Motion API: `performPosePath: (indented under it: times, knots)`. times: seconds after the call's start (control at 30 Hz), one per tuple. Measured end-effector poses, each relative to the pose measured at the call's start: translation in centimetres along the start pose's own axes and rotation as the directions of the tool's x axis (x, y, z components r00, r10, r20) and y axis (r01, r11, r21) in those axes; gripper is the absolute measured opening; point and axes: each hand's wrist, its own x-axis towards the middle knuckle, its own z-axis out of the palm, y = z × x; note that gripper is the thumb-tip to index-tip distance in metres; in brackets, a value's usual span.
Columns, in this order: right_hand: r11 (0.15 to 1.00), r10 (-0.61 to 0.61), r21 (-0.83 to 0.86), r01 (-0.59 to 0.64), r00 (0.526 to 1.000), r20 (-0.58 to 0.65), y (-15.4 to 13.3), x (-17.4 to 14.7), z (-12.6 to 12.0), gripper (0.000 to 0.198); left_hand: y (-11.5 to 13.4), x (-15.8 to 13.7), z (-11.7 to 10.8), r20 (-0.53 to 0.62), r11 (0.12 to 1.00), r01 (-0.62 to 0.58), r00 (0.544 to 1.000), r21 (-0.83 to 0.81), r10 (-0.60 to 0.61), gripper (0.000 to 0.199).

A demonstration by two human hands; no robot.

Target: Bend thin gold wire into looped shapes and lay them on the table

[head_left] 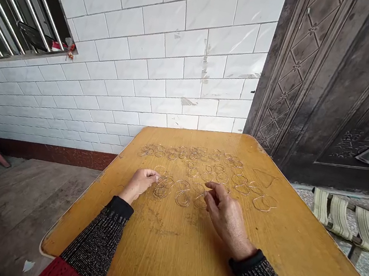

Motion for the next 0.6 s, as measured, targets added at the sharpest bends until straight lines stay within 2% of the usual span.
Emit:
performPosePath:
  times: [0.17,0.33,0.6]
  knots:
    - [1.000,-0.001,-0.015,0.001,1.000,0.008,0.1,0.0,0.1,0.025,0.3,-0.3,-1.7,0.010,0.999,-0.011,1.000,0.030,0.010,0.032]
    - [0.999,0.017,-0.040,-0.016,1.000,0.023,0.1,-0.1,0.1,0.025,0.1,-0.3,-3.2,-0.050,0.975,-0.047,0.997,0.217,0.060,0.021]
    - [0.998,0.005,-0.059,-0.004,1.000,0.025,0.1,-0.1,0.1,0.025,-1.3,0.6,-3.9,-0.129,0.813,-0.035,0.982,0.582,0.135,0.018]
